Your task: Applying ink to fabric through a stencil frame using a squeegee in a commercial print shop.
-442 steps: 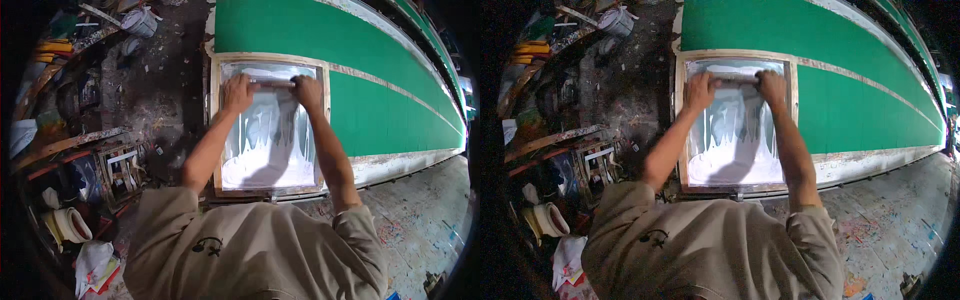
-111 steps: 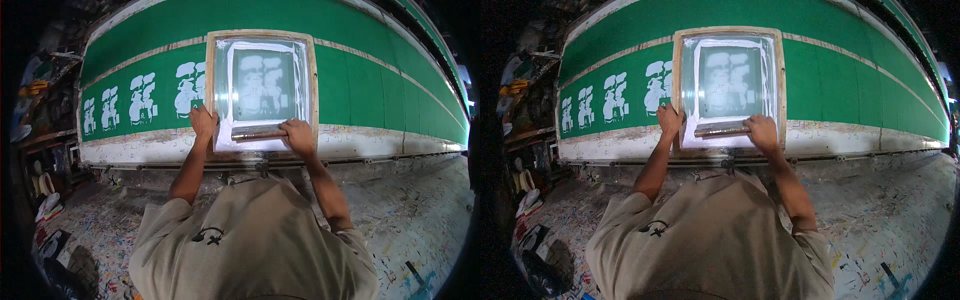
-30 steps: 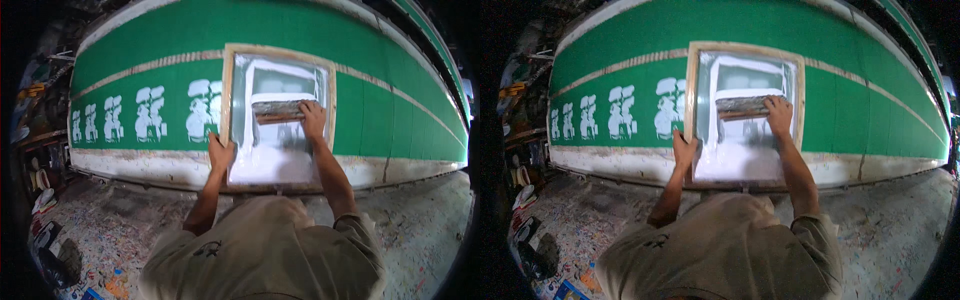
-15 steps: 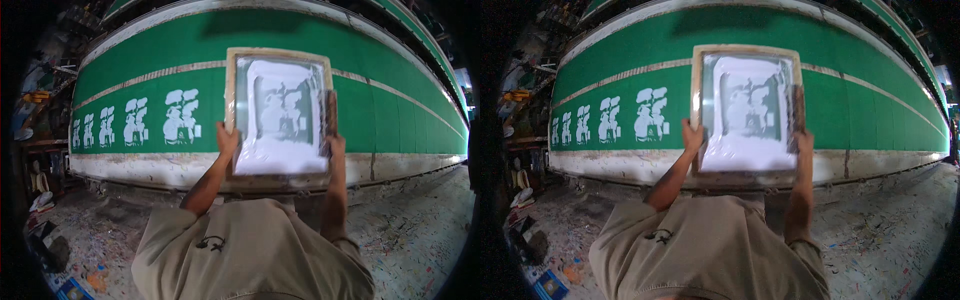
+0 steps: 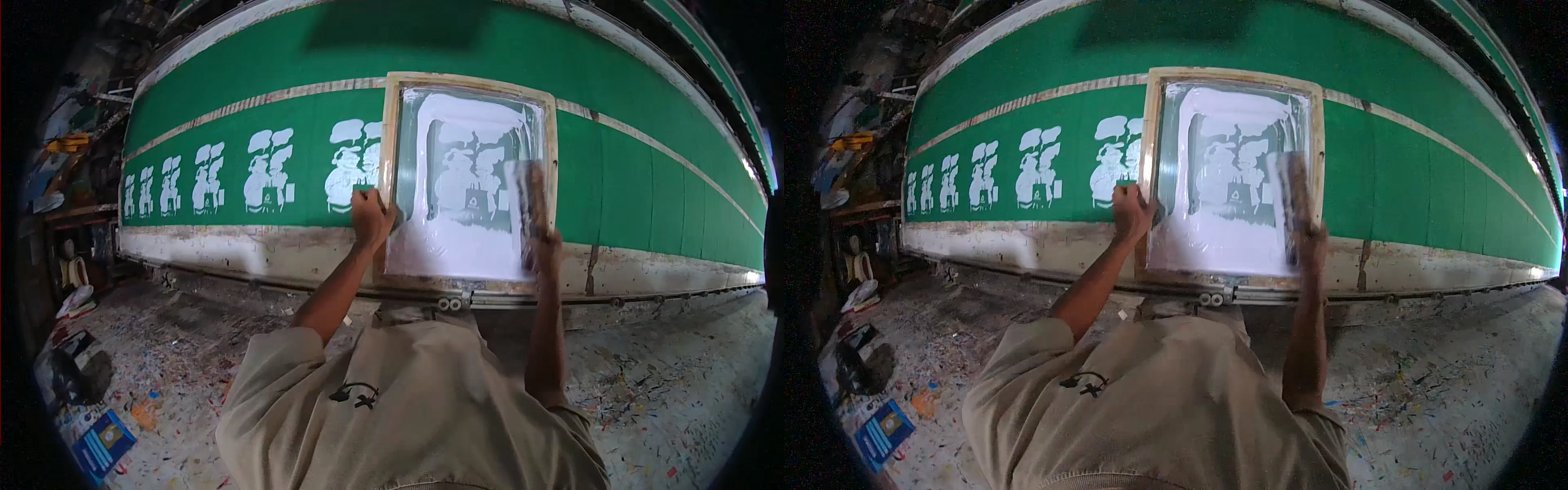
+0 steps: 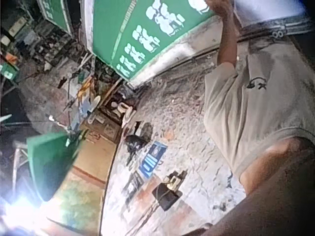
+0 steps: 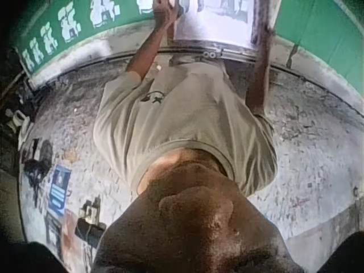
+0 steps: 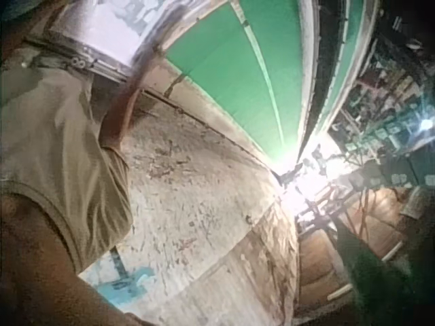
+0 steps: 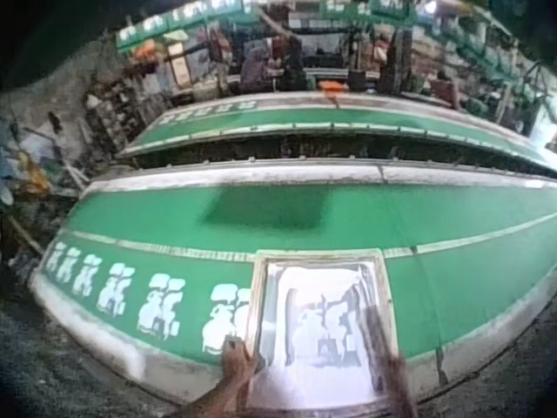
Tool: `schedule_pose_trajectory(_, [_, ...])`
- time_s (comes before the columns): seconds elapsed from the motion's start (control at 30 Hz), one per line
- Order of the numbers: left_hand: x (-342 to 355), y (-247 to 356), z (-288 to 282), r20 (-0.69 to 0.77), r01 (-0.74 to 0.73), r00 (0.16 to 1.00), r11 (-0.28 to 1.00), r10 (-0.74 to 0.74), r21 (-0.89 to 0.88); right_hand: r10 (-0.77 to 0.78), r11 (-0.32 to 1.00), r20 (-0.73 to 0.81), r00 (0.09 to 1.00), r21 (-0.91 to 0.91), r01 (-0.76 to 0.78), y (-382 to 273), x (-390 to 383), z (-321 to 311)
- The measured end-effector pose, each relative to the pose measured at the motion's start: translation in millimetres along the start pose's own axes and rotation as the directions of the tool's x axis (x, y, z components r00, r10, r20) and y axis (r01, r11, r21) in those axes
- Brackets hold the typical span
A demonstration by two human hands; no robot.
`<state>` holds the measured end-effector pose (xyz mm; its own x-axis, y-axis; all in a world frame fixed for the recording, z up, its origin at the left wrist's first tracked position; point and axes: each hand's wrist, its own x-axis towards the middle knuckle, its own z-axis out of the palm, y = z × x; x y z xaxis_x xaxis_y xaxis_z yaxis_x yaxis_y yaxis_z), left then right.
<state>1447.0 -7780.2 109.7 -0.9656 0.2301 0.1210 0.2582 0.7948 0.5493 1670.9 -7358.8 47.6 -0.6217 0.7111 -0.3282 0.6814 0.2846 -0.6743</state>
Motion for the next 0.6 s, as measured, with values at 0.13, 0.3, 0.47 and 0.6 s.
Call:
schedule_pose_trajectory(0.13, [-6,15,-15,0.068,0.187,0.981,0.795,-0.181,-0.577,-0.581,0.575,0.017,0.814,-0.700,0.425,-163,-84,33])
schedule_pose_trajectory(0.3, [167,75,18,0.045,-0.403,0.905,0.885,0.424,-0.234,-0.779,0.355,0.349,0.521,-0.440,0.825,-265,96,35])
schedule_pose_trajectory(0.47, [190,79,69,-0.004,-0.302,0.950,0.919,0.311,-0.254,-0.639,0.488,0.255,0.726,-0.595,0.639,-263,145,76])
schedule_pose_trajectory(0.6, [26,59,31,0.081,-0.254,0.961,0.959,0.265,-0.122,-0.587,0.570,0.338,0.735,-0.472,0.672,-208,8,59])
